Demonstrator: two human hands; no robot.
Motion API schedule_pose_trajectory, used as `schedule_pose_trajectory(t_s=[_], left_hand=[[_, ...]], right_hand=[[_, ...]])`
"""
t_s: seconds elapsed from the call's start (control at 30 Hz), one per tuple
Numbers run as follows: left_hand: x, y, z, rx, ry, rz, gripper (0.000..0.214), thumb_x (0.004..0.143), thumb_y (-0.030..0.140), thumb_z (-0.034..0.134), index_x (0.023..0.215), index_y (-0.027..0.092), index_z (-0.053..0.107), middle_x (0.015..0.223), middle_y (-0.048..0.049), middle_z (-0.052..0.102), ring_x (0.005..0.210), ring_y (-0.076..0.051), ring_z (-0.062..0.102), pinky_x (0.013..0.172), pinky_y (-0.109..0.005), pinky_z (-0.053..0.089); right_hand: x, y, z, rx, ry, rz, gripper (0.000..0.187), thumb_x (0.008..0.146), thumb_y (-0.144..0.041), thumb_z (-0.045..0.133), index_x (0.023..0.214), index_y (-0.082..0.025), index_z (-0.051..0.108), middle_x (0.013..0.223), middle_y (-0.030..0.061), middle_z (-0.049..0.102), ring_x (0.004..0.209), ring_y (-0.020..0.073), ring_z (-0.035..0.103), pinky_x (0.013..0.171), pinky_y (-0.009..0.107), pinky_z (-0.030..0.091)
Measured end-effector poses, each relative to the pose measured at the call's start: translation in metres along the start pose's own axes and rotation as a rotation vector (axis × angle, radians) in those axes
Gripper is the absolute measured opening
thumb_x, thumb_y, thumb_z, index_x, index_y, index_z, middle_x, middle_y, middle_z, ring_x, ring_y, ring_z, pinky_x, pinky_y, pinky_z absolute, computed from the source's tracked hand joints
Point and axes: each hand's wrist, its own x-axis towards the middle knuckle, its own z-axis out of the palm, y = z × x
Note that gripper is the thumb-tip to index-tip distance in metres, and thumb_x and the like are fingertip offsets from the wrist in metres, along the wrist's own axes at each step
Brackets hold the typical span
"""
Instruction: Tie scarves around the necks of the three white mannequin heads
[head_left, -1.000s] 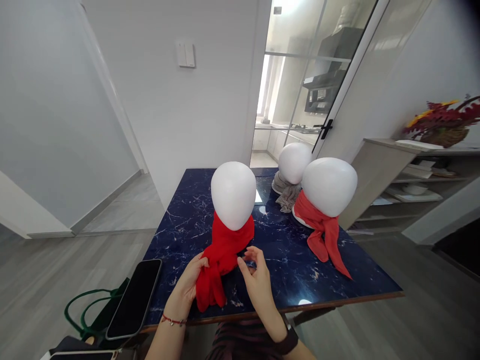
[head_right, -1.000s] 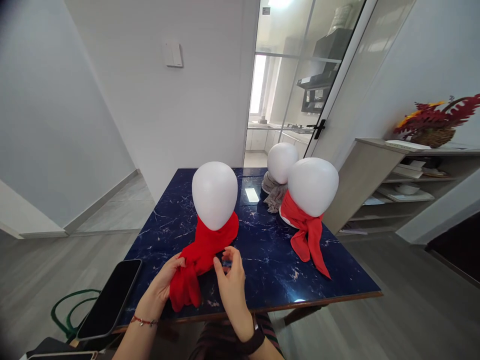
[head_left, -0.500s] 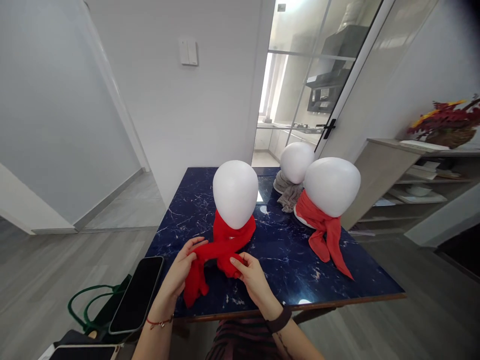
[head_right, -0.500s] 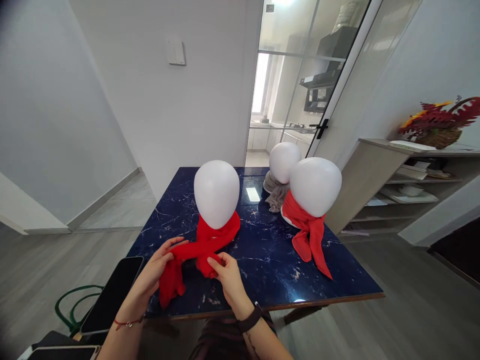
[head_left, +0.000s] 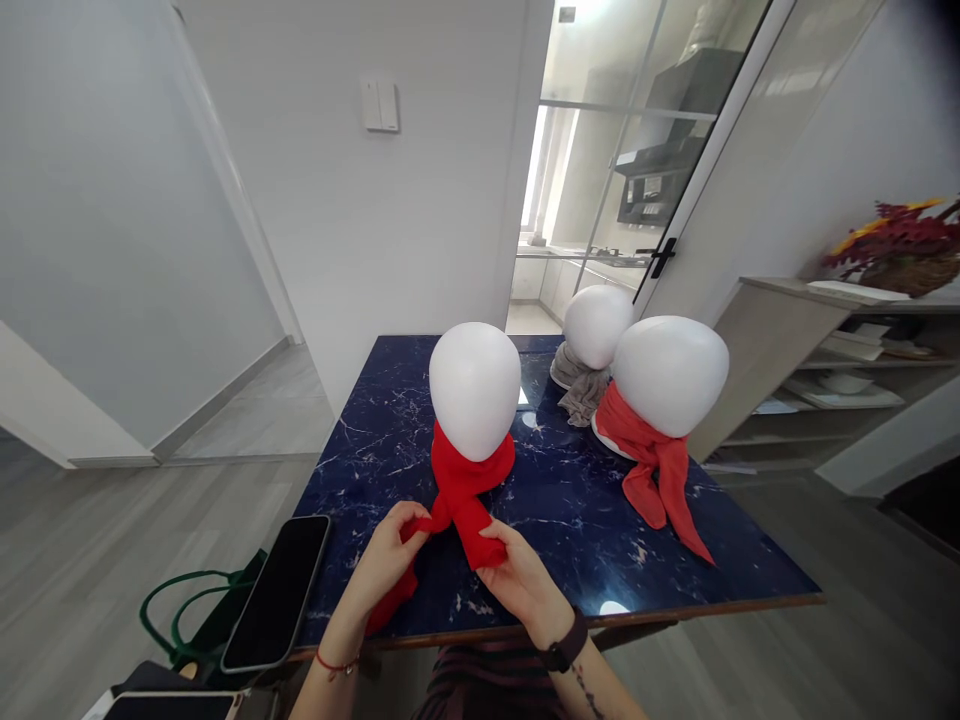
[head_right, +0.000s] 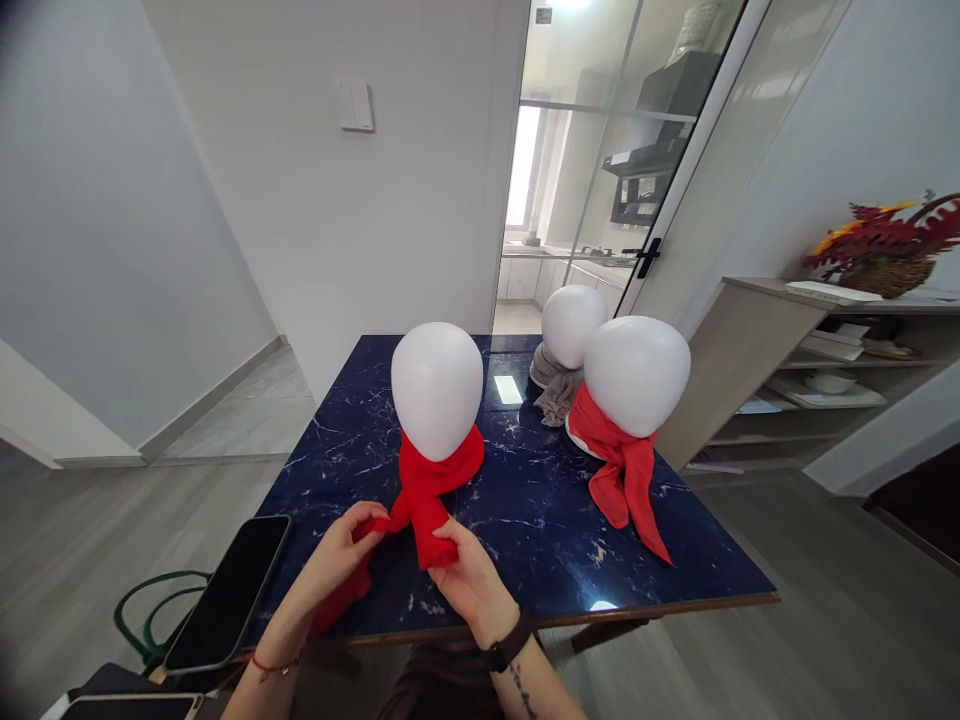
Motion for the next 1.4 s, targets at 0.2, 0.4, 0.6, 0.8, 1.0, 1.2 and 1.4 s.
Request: schedule_pose_trajectory(t_s=[0.2,0.4,0.6,0.8,1.0,1.2,1.4], left_hand=[[0.002,0.000,0.015,-0.076,-0.113,-0.075,0.035,0.062,0.003,0.061,0.093,0.018,0.064,0.096,-0.0058,0.063,0.082,-0.018,0.061,0.080,-0.027,0.044],[0.003,0.004,0.016,0.055,-0.280,0.038,0.021,0.065,0.006,0.060,0.082,0.017,0.063,0.090,-0.0048,0.060,0.085,-0.018,0.056,0.082,-0.029,0.042],[0.015,-0.007,0.013,0.332,0.105,0.183,0.030,0.055,-0.001,0.052,0.070,0.020,0.067,0.097,-0.0061,0.053,0.095,-0.023,0.052,0.094,-0.036,0.037],[0.028,-0.008,0.026,0.177,0.144,0.019,0.024,0.057,0.001,0.058,0.061,0.023,0.067,0.069,-0.0027,0.058,0.082,-0.023,0.055,0.082,-0.030,0.038],[0.036,-0.002,0.039,-0.567,-0.018,-0.341,0.019,0.061,0.006,0.053,0.073,0.016,0.065,0.072,-0.0052,0.068,0.076,-0.020,0.063,0.074,-0.029,0.046],[0.042,0.012,0.046,-0.807,-0.088,-0.553,0.011,0.073,0.017,0.060,0.083,0.013,0.063,0.078,-0.0075,0.071,0.077,-0.019,0.067,0.074,-0.030,0.052],[0.049,0.005,0.065,-0.775,0.090,-0.407,0.019,0.069,0.005,0.063,0.087,0.012,0.064,0.078,-0.0059,0.072,0.070,-0.017,0.068,0.073,-0.029,0.053]], right_hand=[[0.008,-0.006,0.010,0.278,0.057,0.210,0.007,0.072,-0.014,0.065,0.078,-0.012,0.064,0.068,-0.0004,0.068,0.052,0.0050,0.057,0.049,0.013,0.044],[0.028,-0.006,0.019,0.239,0.013,0.183,0.012,0.074,-0.021,0.069,0.081,-0.012,0.063,0.074,0.0017,0.070,0.057,0.0067,0.060,0.054,0.015,0.047],[0.031,0.001,0.018,0.225,-0.012,0.163,0.019,0.071,-0.021,0.073,0.065,-0.016,0.056,0.051,-0.0062,0.056,0.040,0.0036,0.044,0.039,0.014,0.035],[0.027,0.000,0.027,0.210,0.037,0.115,0.016,0.069,-0.024,0.074,0.072,-0.015,0.061,0.062,-0.0030,0.064,0.045,0.0045,0.049,0.043,0.016,0.038],[0.027,0.001,0.028,0.176,-0.016,0.076,0.024,0.069,-0.026,0.075,0.086,-0.012,0.067,0.076,0.0022,0.070,0.061,0.0086,0.061,0.056,0.018,0.046],[0.029,0.009,0.019,-0.058,0.001,-0.096,0.034,0.061,-0.031,0.080,0.087,-0.011,0.069,0.080,0.0054,0.072,0.066,0.0130,0.063,0.062,0.023,0.047],[0.023,0.012,0.017,-0.140,0.021,-0.103,0.036,0.059,-0.035,0.081,0.082,-0.010,0.071,0.074,0.0052,0.070,0.060,0.0108,0.060,0.057,0.021,0.044]])
